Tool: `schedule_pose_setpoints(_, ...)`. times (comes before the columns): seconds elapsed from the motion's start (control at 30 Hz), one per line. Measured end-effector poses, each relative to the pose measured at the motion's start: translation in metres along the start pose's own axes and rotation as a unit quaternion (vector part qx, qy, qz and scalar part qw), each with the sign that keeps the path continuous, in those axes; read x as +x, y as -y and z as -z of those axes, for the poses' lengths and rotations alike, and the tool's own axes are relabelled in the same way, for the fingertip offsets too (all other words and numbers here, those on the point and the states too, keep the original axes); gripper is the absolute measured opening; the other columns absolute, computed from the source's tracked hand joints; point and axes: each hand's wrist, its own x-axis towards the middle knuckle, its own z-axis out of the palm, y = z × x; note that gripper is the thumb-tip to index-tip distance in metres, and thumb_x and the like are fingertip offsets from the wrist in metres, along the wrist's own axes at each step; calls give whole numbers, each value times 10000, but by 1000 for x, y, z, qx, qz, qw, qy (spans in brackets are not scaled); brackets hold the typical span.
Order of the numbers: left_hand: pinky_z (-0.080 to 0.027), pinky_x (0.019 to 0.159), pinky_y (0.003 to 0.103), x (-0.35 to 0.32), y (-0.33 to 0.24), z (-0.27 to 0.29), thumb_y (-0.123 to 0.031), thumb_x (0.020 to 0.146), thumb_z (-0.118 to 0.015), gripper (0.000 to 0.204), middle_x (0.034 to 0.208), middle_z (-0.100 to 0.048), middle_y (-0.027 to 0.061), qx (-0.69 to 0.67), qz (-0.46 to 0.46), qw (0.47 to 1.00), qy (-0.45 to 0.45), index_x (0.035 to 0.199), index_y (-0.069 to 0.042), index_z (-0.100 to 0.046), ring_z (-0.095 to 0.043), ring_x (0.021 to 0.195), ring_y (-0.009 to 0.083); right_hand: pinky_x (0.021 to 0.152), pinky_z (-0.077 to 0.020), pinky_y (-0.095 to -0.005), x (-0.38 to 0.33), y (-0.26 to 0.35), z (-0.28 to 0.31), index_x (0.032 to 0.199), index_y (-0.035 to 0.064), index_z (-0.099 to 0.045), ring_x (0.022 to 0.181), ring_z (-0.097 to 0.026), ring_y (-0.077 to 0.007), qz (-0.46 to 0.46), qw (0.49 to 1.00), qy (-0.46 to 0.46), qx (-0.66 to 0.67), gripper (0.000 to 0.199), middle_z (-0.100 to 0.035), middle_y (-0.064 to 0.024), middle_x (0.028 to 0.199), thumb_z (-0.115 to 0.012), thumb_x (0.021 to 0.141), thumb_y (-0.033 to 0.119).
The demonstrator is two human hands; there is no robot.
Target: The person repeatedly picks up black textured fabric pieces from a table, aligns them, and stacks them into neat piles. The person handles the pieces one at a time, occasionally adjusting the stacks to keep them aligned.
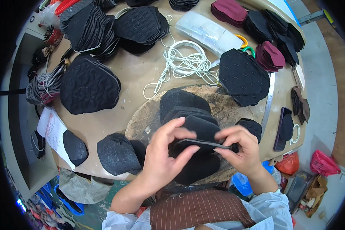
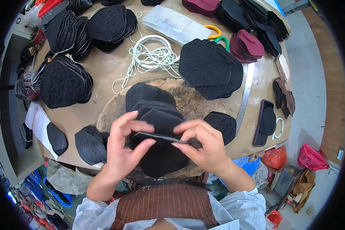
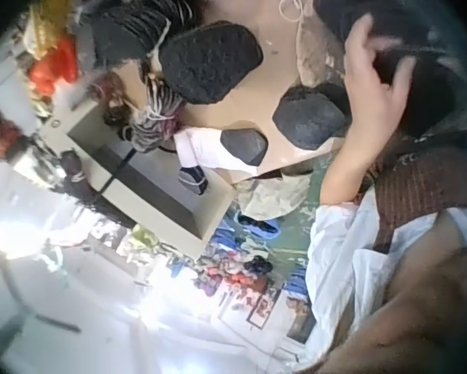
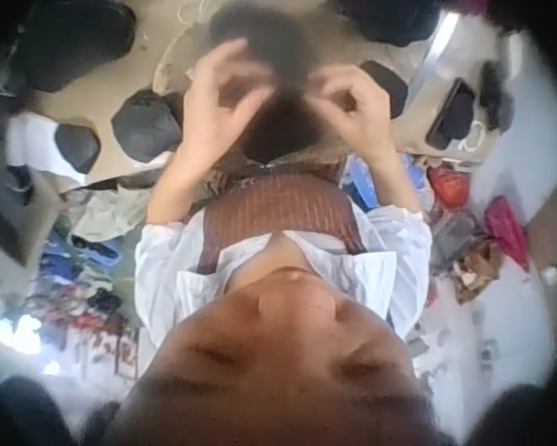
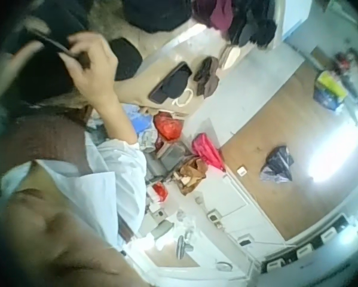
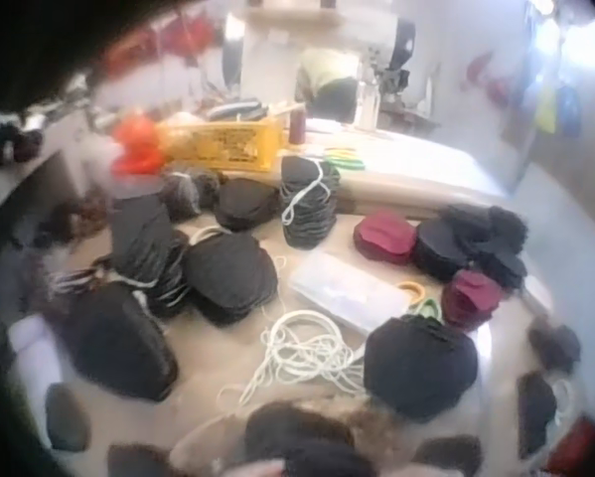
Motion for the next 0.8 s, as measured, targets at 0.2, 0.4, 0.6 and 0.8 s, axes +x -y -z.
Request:
schedule_pose_setpoints(0.2, -476, 631, 184, -1, -16, 8, 65, 880, -578, 269, 840, -625, 48, -107, 55, 989, -86, 1143, 7, -565, -581, 675, 70, 671, -512, -218, 14, 24, 20, 939, 13, -556, 769, -609, -86, -113, 985, -73, 109, 261, -630, -39, 854, -747, 765, -28)
schedule_pose_setpoints(0.4, -401, 926, 435, -44, -15, -9, -203, 721, -784, 578, 1327, -435, 215, 270, -69, 960, -11, 1242, -82, -564, -484, 1134, 364, 744, -466, -288, 57, -1, 89, 1119, 1, -566, 813, -589, -186, -40, 957, -158, -239, 417, -600, -79, 889, -738, 741, 39)
schedule_pose_setpoints(0.6, -306, 980, 524, -74, 10, -25, -277, 700, -802, 617, 1402, -208, 348, 368, -40, 927, 54, 1273, -214, -584, -341, 1200, 464, 768, -448, -368, -30, -7, 81, 1126, 18, -576, 893, -561, -309, -154, 913, 79, -368, 476, -554, -146, 944, -757, 688, 65)
schedule_pose_setpoints(0.8, -314, 986, 508, -77, 17, -23, -267, 685, -810, 622, 1404, -203, 331, 353, -67, 933, 23, 1264, -220, -589, -349, 1211, 459, 693, -440, -381, -46, -12, 68, 1025, 15, -592, 806, -559, -324, -136, 928, 12, -346, 394, -533, -142, 863, -765, 673, 48)
